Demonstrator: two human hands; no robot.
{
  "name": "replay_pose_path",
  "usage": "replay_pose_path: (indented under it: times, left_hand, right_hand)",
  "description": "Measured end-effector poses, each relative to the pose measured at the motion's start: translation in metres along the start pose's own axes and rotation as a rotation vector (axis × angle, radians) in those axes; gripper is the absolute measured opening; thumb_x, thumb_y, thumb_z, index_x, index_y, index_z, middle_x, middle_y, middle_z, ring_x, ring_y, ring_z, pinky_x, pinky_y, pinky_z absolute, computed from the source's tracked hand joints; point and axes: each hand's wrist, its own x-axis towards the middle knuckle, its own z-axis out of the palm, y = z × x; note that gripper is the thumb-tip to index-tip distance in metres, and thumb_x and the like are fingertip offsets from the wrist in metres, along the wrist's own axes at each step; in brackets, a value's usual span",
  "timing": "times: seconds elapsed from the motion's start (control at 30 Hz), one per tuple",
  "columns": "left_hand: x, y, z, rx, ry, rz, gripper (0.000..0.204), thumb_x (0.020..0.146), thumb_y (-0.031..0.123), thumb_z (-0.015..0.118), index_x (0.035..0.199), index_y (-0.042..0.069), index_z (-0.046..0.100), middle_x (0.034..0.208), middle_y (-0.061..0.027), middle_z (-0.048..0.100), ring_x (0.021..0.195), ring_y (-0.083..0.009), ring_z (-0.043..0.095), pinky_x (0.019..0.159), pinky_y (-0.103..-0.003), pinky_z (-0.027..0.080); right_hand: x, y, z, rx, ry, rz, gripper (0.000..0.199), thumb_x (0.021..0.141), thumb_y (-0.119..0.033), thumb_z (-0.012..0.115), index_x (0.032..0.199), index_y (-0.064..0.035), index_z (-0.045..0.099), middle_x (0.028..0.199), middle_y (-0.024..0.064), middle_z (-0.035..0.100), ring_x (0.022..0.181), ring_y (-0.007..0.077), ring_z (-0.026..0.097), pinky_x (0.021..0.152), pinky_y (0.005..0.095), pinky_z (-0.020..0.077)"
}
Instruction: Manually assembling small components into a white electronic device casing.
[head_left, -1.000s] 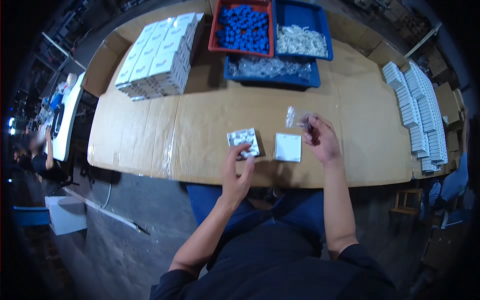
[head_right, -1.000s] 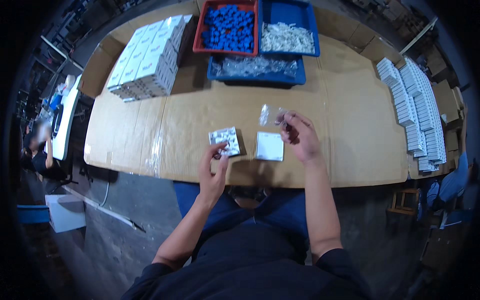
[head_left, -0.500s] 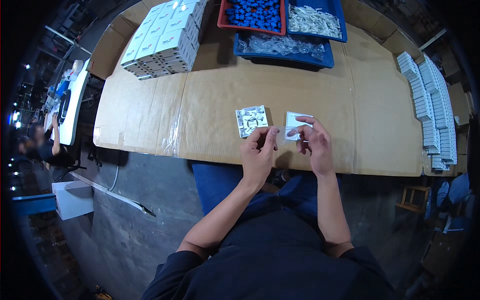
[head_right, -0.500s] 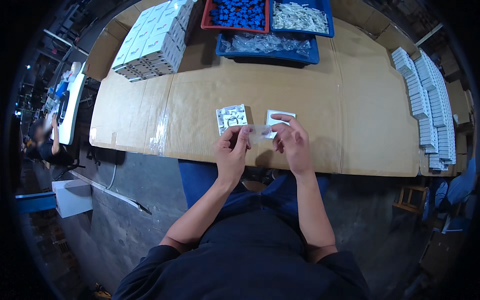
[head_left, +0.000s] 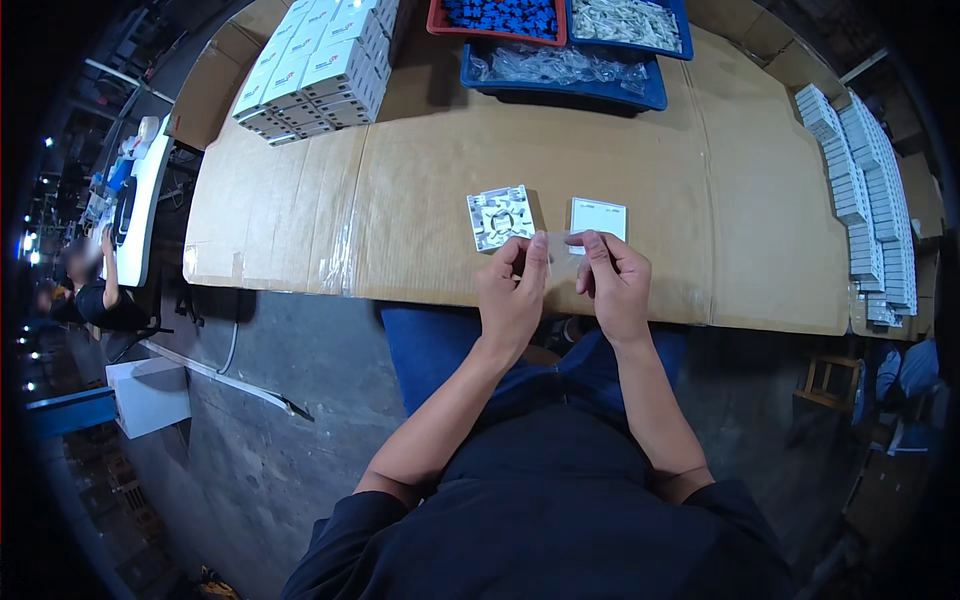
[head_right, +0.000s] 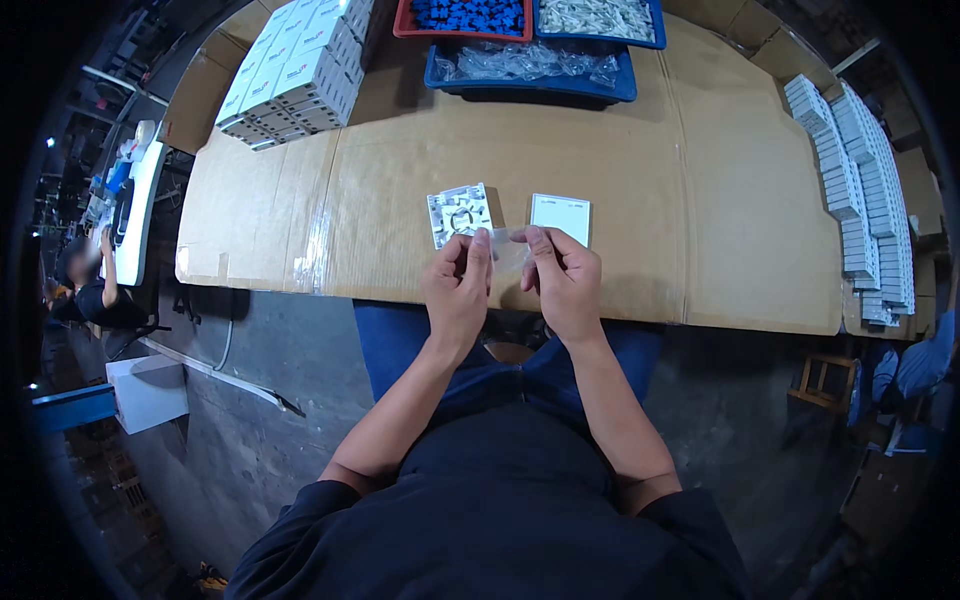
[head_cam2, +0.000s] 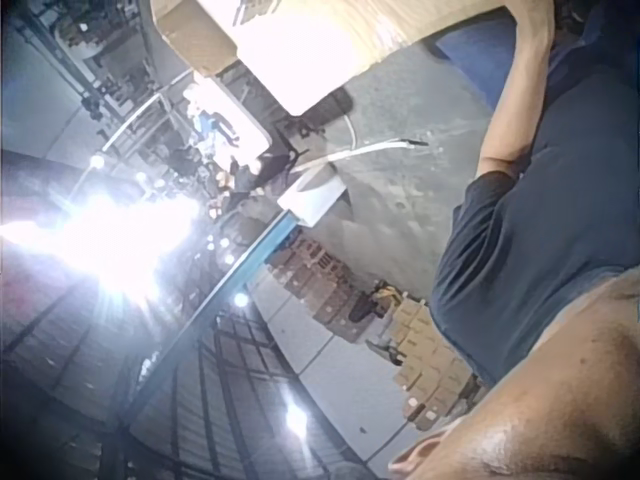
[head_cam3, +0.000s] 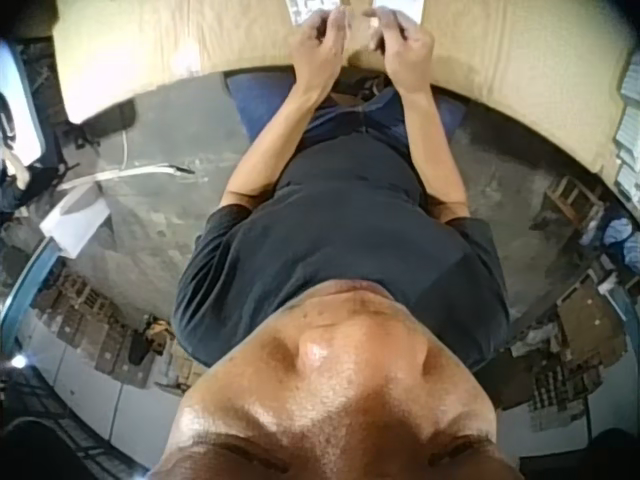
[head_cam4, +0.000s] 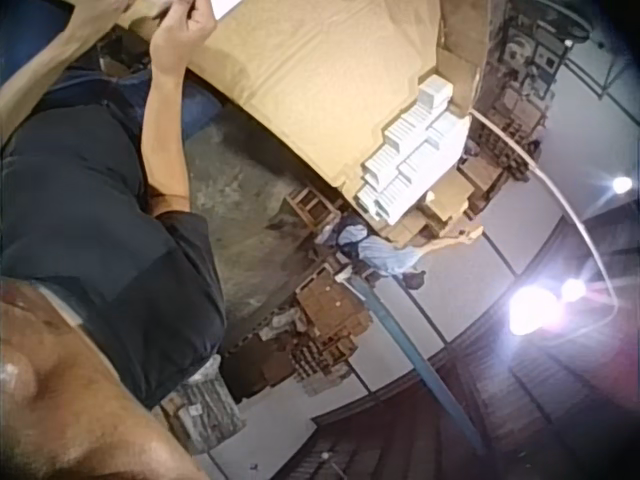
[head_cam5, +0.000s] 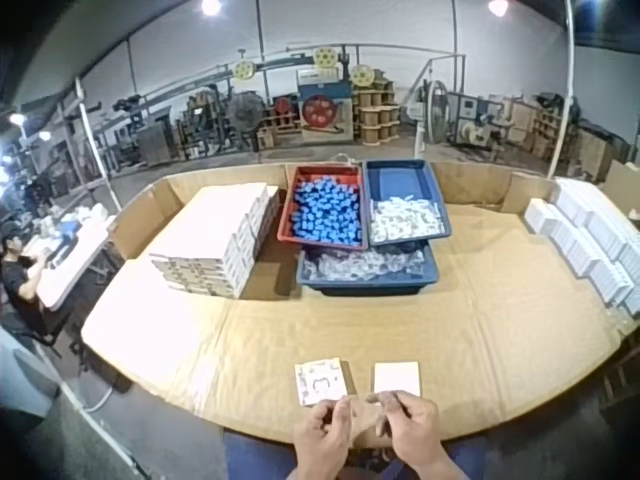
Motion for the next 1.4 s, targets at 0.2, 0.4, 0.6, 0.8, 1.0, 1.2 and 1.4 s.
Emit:
replay_pose_path:
  times: [0.2, 0.4, 0.6, 0.8, 1.0, 1.2, 1.4]
  left_hand:
    - [0.02, 0.007, -0.02, -0.09, -0.074, -0.016, 0.031, 0.11, 0.023, 0.055, 0.093, -0.002, 0.066, 0.072, -0.0007, 0.059, 0.065, -0.0058, 0.054, 0.061, -0.023, 0.043]
    - [-0.007, 0.015, -0.01, -0.367, -0.319, -0.115, 0.022, 0.106, 0.016, 0.062, 0.113, -0.003, 0.068, 0.096, -0.0067, 0.071, 0.077, -0.0079, 0.061, 0.073, -0.023, 0.052]
    - [-0.008, 0.006, -0.01, -0.33, -0.236, -0.191, 0.017, 0.102, 0.013, 0.068, 0.109, -0.002, 0.069, 0.096, -0.005, 0.071, 0.076, -0.0074, 0.062, 0.07, -0.023, 0.051]
    - [-0.007, 0.006, -0.012, -0.173, -0.103, -0.11, 0.012, 0.099, 0.009, 0.072, 0.105, -0.001, 0.069, 0.09, -0.0029, 0.07, 0.076, -0.0064, 0.063, 0.07, -0.022, 0.05]
    - [-0.012, 0.017, -0.009, 0.002, -0.097, 0.027, 0.01, 0.095, 0.004, 0.073, 0.104, 0.001, 0.07, 0.088, -0.0029, 0.071, 0.076, -0.0064, 0.064, 0.068, -0.022, 0.051]
    - [-0.009, 0.014, -0.011, 0.234, -0.116, 0.276, 0.015, 0.09, -0.007, 0.072, 0.103, -0.001, 0.07, 0.092, -0.006, 0.072, 0.077, -0.0107, 0.068, 0.068, -0.025, 0.053]
    - [-0.007, 0.006, -0.011, 0.248, -0.13, 0.354, 0.014, 0.088, -0.005, 0.073, 0.101, 0.0, 0.071, 0.093, -0.0084, 0.071, 0.075, -0.0175, 0.069, 0.068, -0.03, 0.055]
  right_hand:
    - [0.006, -0.004, -0.016, 0.054, 0.031, -0.024, 0.034, 0.11, -0.029, 0.057, 0.102, -0.0002, 0.073, 0.063, -0.0048, 0.053, 0.055, 0.0026, 0.048, 0.049, 0.0205, 0.0318]
    - [0.005, 0.001, -0.018, 0.032, -0.007, -0.062, 0.034, 0.109, -0.031, 0.058, 0.103, -0.0013, 0.073, 0.064, -0.0045, 0.054, 0.056, 0.0026, 0.049, 0.05, 0.0205, 0.0329]
    - [0.004, -0.001, -0.017, -0.017, -0.068, 0.01, 0.032, 0.107, -0.031, 0.062, 0.109, -0.0011, 0.073, 0.073, -0.0024, 0.06, 0.062, 0.0031, 0.051, 0.054, 0.0208, 0.0363]
    - [0.001, -0.008, -0.018, -0.41, 0.058, -0.384, 0.019, 0.097, -0.013, 0.073, 0.108, 0.0007, 0.069, 0.097, 0.0043, 0.064, 0.075, 0.0066, 0.056, 0.063, 0.0228, 0.0432]
    - [-0.003, -0.002, 0.0, -0.229, -0.151, -0.242, 0.014, 0.096, -0.009, 0.072, 0.107, -0.0012, 0.071, 0.099, 0.0049, 0.07, 0.085, 0.0093, 0.066, 0.069, 0.0235, 0.0501]
    - [-0.004, 0.007, -0.002, -0.018, -0.127, -0.001, 0.016, 0.098, -0.011, 0.072, 0.107, 0.0027, 0.072, 0.093, 0.0054, 0.074, 0.081, 0.0103, 0.069, 0.075, 0.0241, 0.055]
    - [-0.002, 0.008, -0.004, 0.03, -0.099, 0.024, 0.016, 0.099, -0.008, 0.07, 0.106, 0.0062, 0.073, 0.091, 0.0068, 0.074, 0.081, 0.0103, 0.071, 0.075, 0.0254, 0.0592]
